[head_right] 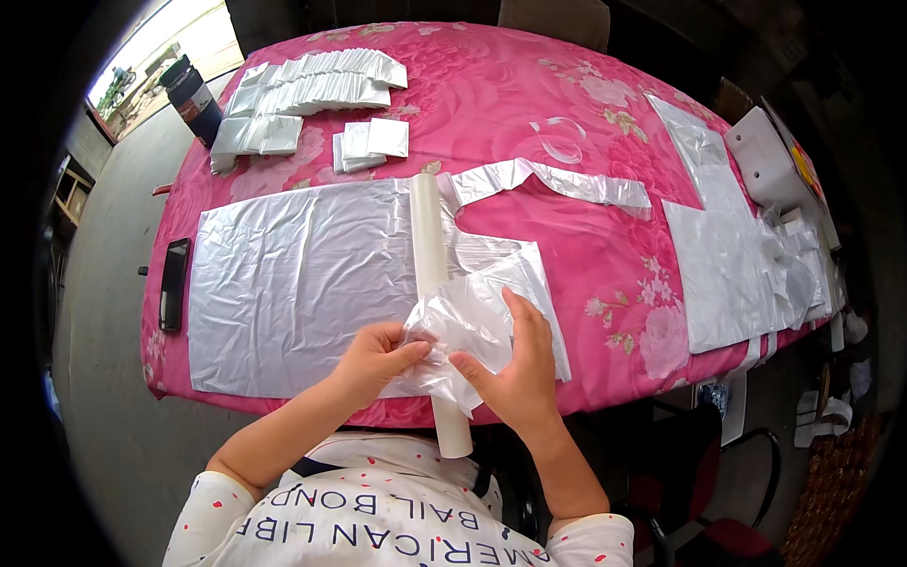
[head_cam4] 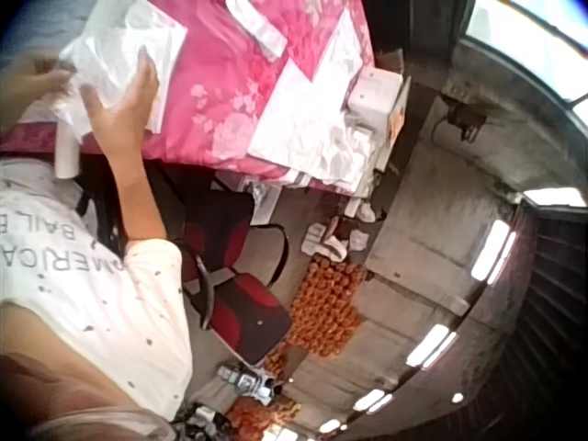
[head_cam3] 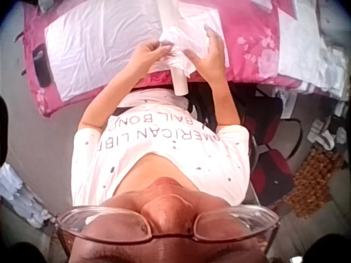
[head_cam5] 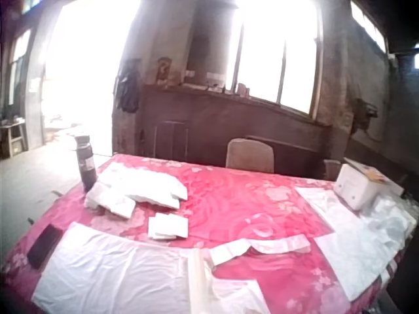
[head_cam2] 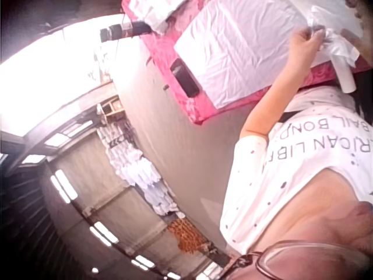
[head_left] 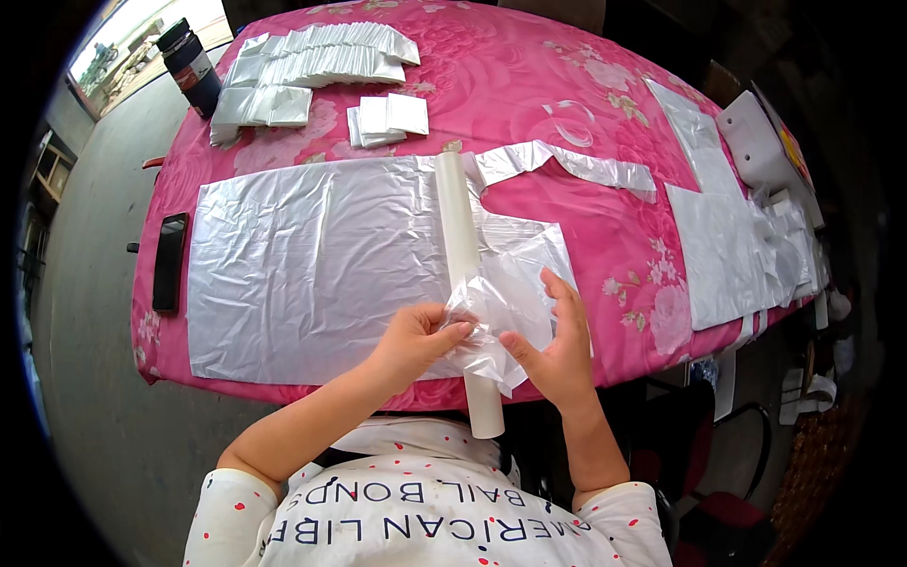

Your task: The person repeatedly unrolls a plastic wrap roll, places small white rectangular items onto the film, folds the wrap around each item, and sets the wrapped units aside on the table. The process is repeated multiple times with consistent handling.

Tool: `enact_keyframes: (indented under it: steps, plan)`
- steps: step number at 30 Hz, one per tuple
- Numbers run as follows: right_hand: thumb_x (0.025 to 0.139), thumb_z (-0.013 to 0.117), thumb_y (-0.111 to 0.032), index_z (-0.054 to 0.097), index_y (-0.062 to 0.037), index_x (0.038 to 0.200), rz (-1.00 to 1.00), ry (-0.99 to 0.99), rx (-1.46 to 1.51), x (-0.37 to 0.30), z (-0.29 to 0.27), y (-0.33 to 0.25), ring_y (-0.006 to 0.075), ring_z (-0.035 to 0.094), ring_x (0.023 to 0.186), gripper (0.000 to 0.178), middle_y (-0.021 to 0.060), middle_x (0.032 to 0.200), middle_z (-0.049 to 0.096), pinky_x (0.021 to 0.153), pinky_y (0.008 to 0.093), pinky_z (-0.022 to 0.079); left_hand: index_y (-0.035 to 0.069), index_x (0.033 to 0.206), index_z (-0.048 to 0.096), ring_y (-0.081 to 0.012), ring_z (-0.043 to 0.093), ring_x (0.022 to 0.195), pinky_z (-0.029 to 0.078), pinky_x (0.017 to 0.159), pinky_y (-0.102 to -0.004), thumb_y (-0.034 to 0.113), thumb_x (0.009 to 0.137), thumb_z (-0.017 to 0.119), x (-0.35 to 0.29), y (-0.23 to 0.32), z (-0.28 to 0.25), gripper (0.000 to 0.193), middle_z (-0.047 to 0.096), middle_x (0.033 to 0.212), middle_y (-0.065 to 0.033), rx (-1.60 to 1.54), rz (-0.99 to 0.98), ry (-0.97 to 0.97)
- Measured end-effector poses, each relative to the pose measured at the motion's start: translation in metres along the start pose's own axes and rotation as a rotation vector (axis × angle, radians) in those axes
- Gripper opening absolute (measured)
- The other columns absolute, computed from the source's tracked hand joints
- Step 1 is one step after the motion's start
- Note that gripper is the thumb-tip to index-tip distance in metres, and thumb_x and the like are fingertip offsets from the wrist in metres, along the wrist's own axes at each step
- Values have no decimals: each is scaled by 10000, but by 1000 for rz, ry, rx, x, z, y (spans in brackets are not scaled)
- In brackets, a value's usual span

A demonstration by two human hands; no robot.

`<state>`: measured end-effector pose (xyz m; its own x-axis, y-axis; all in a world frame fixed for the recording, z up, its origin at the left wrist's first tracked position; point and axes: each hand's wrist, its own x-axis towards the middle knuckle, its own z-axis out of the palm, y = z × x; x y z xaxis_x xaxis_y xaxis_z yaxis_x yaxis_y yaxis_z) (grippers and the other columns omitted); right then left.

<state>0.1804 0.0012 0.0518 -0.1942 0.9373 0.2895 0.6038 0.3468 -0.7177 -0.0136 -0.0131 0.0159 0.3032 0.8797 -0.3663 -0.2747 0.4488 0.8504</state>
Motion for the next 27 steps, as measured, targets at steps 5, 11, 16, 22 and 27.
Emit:
enact_keyframes:
  steps: [5,11,16,22,27]
  plan:
    - [771,719,-173,535,31,1137,372,-256,493,3,12,8,150,595,877,458,106,1000,622,750,269,484,-19,1057,597,-80,590,771,485,702,-232,95,826,643,3,-4,4,262,638,904,-45,65,13,-34]
    - [780,688,-81,614,-7,1011,584,-79,625,35,-51,88,88,591,722,253,41,854,639,660,243,502,-22,1027,600,-84,594,766,491,698,-236,84,805,664,1,0,-8,255,638,892,-50,-16,-2,36]
    - [789,646,-105,580,27,1049,83,561,-871,48,-152,172,156,571,849,299,89,945,611,750,280,463,-22,964,618,-84,593,731,482,672,-223,114,782,698,0,4,-11,241,643,850,-46,-12,-17,24]
    - [713,737,-204,593,-19,1022,7,-126,16,16,-51,19,197,563,844,389,87,925,608,774,298,446,-22,968,611,-96,597,751,488,668,-239,111,764,716,5,2,0,265,639,868,-52,69,-77,22]
    - [738,725,-133,617,-4,953,-28,-322,242,-1,8,-8,128,551,704,273,45,790,614,644,244,435,17,970,608,-72,568,706,458,624,-219,175,786,709,1,-1,0,263,630,840,-32,63,8,3]
